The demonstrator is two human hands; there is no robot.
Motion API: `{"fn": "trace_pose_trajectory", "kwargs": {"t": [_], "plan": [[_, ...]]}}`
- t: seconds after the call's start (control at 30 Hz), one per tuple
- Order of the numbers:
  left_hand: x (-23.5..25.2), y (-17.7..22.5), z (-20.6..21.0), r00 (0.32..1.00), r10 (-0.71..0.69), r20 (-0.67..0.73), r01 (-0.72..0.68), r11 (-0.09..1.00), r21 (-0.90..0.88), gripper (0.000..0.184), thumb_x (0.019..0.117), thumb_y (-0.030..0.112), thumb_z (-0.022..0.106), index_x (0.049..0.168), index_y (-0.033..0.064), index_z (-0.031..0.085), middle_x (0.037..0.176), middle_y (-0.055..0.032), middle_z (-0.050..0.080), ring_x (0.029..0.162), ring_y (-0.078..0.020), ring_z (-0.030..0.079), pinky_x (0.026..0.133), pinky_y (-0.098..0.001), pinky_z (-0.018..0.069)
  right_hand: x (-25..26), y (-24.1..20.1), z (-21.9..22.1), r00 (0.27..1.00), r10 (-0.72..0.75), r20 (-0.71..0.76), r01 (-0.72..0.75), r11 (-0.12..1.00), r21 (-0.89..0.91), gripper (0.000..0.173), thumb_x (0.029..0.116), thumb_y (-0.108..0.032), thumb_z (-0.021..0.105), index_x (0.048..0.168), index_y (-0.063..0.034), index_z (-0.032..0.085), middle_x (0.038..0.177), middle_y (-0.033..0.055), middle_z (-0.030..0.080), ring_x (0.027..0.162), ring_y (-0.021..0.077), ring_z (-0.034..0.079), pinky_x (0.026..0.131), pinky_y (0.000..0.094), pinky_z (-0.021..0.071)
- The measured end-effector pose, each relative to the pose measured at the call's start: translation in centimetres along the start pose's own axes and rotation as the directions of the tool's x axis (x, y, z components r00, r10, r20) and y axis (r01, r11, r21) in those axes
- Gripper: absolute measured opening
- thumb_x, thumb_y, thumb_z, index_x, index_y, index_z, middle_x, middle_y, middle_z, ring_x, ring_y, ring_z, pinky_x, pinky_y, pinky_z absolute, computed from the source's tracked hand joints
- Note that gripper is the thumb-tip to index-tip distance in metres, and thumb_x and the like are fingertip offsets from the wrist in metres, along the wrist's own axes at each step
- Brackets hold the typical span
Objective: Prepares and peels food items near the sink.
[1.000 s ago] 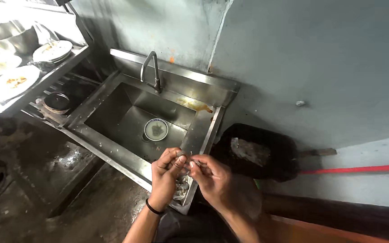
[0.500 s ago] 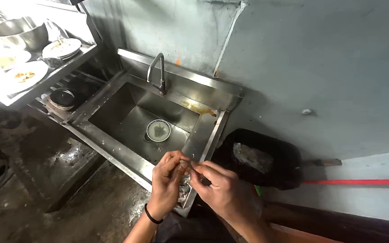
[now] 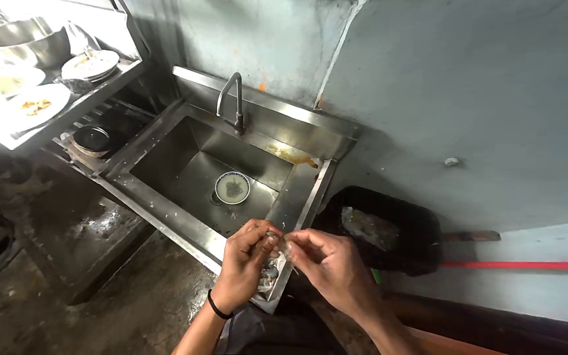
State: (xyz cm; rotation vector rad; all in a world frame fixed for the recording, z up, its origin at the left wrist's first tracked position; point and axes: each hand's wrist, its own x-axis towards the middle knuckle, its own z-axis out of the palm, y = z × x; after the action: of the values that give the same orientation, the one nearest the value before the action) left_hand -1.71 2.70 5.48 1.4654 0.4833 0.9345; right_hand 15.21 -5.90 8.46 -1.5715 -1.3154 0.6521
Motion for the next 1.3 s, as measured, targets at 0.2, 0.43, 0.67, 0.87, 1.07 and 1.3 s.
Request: {"fn": "trace_pose_trajectory", "kwargs": {"t": [0.2,0.43,0.67,0.87,1.07,1.3], "plan": [[0.4,0.9,-0.1,0.992,0.027,0.122,-0.044,0.99,0.133,0.017,0.103,0.005,0.057,0.108,0.0013,0.073,0.11,-0.0088,0.067,0.089,-0.0167,0.068,0.078,-0.0332,0.0628,0.3,-0.4,-0.1,0.982,-0.187,-0.024,0.172,0.942,-0.288,0.008,0.0854,-0.022,0.07,0.084,-0.0146,0.075,0.074,-0.0107,0.066,0.064,-0.0068,0.061,0.057,0.0115,0.0547],[0.4,0.1,-0.1,0.999,-0.005,0.041,0.003,1.0,0.03,0.018,0.103,0.005,0.057,0.111,0.0015,0.073,0.113,-0.0121,0.064,0.088,-0.0203,0.069,0.076,-0.0355,0.0642,0.9,0.4,0.6,0.999,0.015,-0.03,-0.016,0.998,-0.055,0.006,0.0896,-0.018,0.069,0.09,-0.0159,0.074,0.071,-0.0077,0.069,0.057,0.004,0.065,0.052,0.0219,0.0583],[0.3,0.3,0.4,0.993,-0.061,-0.1,0.069,0.995,0.079,0.026,0.1016,0.01,0.062,0.126,0.0049,0.07,0.108,-0.0078,0.069,0.083,-0.0161,0.068,0.074,-0.0317,0.0614,0.9,0.1,0.7,0.971,-0.231,-0.056,0.207,0.939,-0.276,0.019,0.0926,-0.023,0.067,0.099,-0.0094,0.078,0.082,-0.0068,0.068,0.066,-0.004,0.063,0.059,0.0135,0.057],[0.7,0.9,0.7,0.99,0.022,-0.139,0.0,0.988,0.152,0.01,0.0982,0.007,0.067,0.101,0.0031,0.075,0.106,-0.0089,0.073,0.088,-0.0191,0.072,0.077,-0.0337,0.0638,1.4,0.1,0.9,0.928,-0.372,-0.034,0.311,0.819,-0.483,0.018,0.093,-0.021,0.063,0.094,-0.0079,0.076,0.077,-0.0011,0.063,0.06,0.0026,0.058,0.052,0.0171,0.0516],[0.7,1.5,0.8,0.99,-0.015,-0.138,0.039,0.984,0.176,0.011,0.0982,0.009,0.067,0.095,0.0032,0.077,0.098,-0.0067,0.072,0.08,-0.0148,0.069,0.07,-0.0291,0.0621,1.2,-0.3,1.1,0.91,-0.414,0.016,0.343,0.731,-0.591,0.02,0.0954,-0.02,0.063,0.097,-0.0041,0.075,0.077,0.0034,0.062,0.062,0.0113,0.061,0.053,0.023,0.054],[0.8,1.4,0.4,0.996,-0.015,-0.089,0.032,0.98,0.195,0.011,0.0957,0.006,0.067,0.09,0.002,0.076,0.092,-0.0061,0.072,0.072,-0.0118,0.069,0.064,-0.0272,0.0616,1.7,0.2,1.1,0.919,-0.393,0.036,0.34,0.743,-0.576,0.018,0.0968,-0.021,0.061,0.087,-0.0082,0.068,0.076,0.0017,0.057,0.061,0.0101,0.059,0.052,0.023,0.0521]]}}
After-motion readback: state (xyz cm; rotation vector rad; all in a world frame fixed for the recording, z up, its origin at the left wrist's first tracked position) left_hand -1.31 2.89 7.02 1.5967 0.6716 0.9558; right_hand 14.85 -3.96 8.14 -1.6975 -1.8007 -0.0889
